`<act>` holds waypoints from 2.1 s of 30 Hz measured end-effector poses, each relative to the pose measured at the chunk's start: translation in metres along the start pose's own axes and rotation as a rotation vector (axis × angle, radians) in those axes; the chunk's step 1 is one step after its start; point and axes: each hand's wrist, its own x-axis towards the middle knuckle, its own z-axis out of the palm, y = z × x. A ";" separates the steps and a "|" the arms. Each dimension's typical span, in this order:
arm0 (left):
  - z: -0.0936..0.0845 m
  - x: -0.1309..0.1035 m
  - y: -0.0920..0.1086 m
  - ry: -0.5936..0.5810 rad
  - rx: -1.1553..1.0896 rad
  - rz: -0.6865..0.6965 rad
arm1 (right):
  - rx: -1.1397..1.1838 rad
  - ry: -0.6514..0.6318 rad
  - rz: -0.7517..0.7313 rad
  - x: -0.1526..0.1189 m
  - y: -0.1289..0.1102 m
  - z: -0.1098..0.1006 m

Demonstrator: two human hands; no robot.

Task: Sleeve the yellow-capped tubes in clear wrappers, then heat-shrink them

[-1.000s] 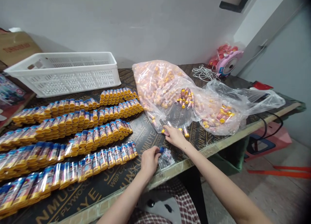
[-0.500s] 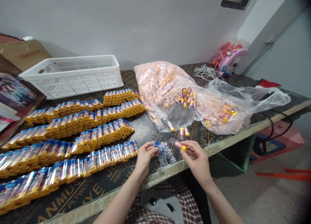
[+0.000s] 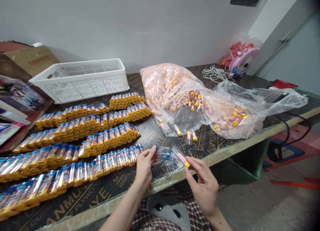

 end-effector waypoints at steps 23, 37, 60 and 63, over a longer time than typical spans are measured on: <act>0.002 -0.031 0.008 -0.528 0.134 -0.165 | 0.041 -0.282 -0.062 0.000 0.007 0.011; 0.002 -0.043 -0.001 -0.532 0.196 -0.275 | 0.316 -0.467 -0.024 -0.003 0.014 0.012; 0.001 -0.042 -0.001 -0.513 0.133 -0.279 | 0.344 -0.483 -0.034 0.003 0.010 0.017; -0.002 -0.035 -0.005 -0.440 0.044 -0.199 | 0.260 -0.509 -0.112 0.032 0.013 0.025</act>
